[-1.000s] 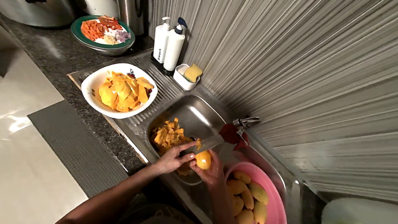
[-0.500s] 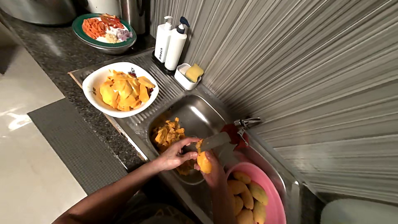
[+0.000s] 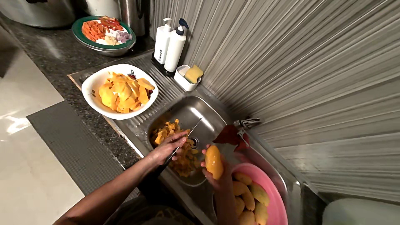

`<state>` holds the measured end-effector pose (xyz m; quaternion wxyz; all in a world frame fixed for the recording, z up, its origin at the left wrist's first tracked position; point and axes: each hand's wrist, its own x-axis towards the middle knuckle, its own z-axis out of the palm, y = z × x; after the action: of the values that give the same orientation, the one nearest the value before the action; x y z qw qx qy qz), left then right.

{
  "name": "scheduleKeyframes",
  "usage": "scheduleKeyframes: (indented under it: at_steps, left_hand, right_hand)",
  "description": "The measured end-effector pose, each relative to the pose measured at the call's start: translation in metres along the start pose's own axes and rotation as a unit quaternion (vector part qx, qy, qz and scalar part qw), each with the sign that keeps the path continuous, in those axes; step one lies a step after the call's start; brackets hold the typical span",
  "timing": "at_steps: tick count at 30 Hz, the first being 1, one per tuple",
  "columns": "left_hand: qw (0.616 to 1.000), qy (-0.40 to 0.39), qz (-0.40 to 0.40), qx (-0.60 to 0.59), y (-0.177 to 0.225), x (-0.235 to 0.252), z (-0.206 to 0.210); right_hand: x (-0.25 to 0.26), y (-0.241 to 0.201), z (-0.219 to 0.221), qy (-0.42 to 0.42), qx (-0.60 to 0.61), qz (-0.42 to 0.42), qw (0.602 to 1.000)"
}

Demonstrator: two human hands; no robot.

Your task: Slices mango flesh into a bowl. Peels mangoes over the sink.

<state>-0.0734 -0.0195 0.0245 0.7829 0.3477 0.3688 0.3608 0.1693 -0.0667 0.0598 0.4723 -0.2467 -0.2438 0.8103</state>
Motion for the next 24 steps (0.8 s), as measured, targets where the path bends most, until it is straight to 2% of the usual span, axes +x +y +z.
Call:
scheduleKeyframes:
  at_steps: [3, 6, 10, 13, 14, 16, 19, 24]
  left_hand:
    - [0.999, -0.029, -0.035, 0.026, -0.002, -0.004, 0.003]
    - [0.997, -0.07, -0.001, 0.038, -0.001, -0.01, 0.008]
    - [0.998, -0.068, 0.004, 0.002, -0.001, -0.017, 0.012]
    - [0.998, -0.037, -0.009, 0.04, -0.002, -0.023, 0.018]
    - [0.996, -0.034, 0.01, 0.082, -0.004, -0.026, 0.021]
    - [0.975, -0.038, 0.102, 0.194, -0.009, -0.03, 0.027]
    - [0.916, -0.044, 0.228, 0.326, -0.013, -0.032, 0.035]
    - [0.885, -0.043, 0.248, 0.393, -0.009, -0.034, 0.039]
  right_hand:
    - [0.003, 0.0, 0.0, 0.059, 0.033, -0.009, 0.998]
    - [0.015, 0.01, -0.004, 0.058, 0.151, -0.04, 0.986]
    - [0.03, 0.014, -0.007, 0.074, 0.175, -0.053, 0.98]
    - [0.037, 0.01, 0.002, 0.095, 0.184, -0.048, 0.977]
    - [0.038, 0.009, 0.006, 0.112, 0.182, -0.047, 0.976]
    - [0.04, 0.009, 0.014, 0.153, 0.177, -0.059, 0.97]
    - [0.043, 0.01, 0.017, 0.114, 0.175, -0.076, 0.975]
    - [0.044, 0.006, 0.015, 0.078, 0.141, -0.078, 0.984]
